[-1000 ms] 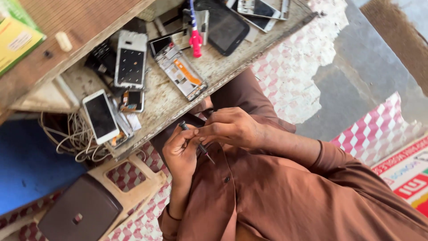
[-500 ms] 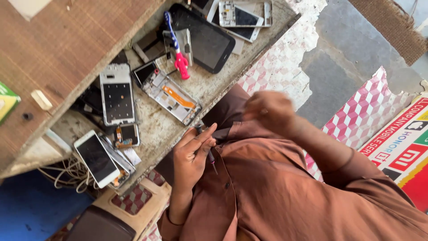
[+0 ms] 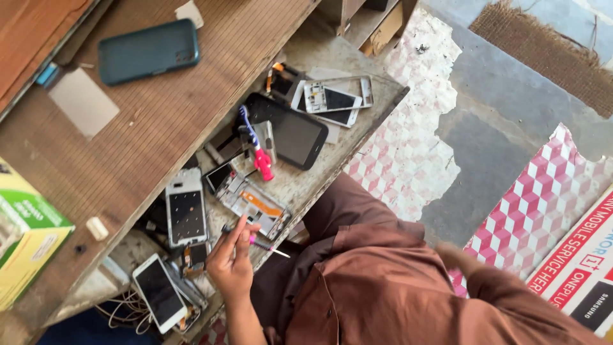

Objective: The person uses a screwdriver to remove screws from a disassembled smartphone chassis on a workbench. They carefully pry and adjust internal components, including a ribbon cable, while handling the device with both hands.

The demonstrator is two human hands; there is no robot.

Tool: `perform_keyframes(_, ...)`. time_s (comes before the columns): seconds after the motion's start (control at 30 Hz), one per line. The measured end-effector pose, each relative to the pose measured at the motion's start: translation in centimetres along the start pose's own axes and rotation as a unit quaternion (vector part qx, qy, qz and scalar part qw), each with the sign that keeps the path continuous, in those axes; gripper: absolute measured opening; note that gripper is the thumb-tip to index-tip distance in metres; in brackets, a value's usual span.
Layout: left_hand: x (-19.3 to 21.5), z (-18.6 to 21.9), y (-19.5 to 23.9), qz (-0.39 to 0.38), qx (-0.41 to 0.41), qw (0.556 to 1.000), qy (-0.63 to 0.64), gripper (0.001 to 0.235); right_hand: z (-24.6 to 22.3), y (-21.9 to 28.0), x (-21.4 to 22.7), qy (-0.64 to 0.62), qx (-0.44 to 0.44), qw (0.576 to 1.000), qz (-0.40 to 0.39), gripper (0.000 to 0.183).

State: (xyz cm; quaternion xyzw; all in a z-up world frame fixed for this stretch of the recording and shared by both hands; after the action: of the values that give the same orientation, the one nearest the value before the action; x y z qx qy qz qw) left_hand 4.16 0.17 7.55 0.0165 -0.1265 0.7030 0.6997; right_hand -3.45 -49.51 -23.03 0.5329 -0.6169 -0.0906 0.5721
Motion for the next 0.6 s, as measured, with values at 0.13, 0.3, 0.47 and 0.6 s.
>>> perform_keyframes(0.13, -0.3, -1.1, 0.8, 0.012, -0.009, 0.998, -0.068, 0.023, 3.9, 1.2, -0.7, -0.023, -0.078, 0.996, -0.041, 0.013)
perform_keyframes(0.3, -0.1, -3.2, 0.8, 0.069, 0.035, 0.996, -0.033, 0.024, 1.3, -0.7, 7.3, -0.075, -0.061, 0.994, 0.041, 0.014)
perform_keyframes(0.47, 0.5, -4.6, 1.0, 0.106, 0.051, 0.992, 0.048, 0.024, -7.7, -3.6, 25.6, -0.18, 0.062, 0.948, 0.254, 0.015)
perform_keyframes(0.6, 0.8, -4.0, 1.0, 0.166, 0.078, 0.982, 0.045, 0.022, -13.5, -1.9, 36.5, -0.267, 0.2, 0.859, 0.389, 0.017)
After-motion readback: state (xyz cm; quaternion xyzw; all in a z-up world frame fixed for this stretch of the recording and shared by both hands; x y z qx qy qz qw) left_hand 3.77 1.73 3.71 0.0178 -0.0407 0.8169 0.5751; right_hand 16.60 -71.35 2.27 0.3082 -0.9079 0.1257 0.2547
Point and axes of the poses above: each hand's wrist, its own y-axis away from the middle knuckle, its own x-axis out of the back of the hand, z = x × y, the point moved 6 cm from there along -y, towards the middle knuckle, and after that the axes turned 9 degrees about y, right-handed, at the moved point
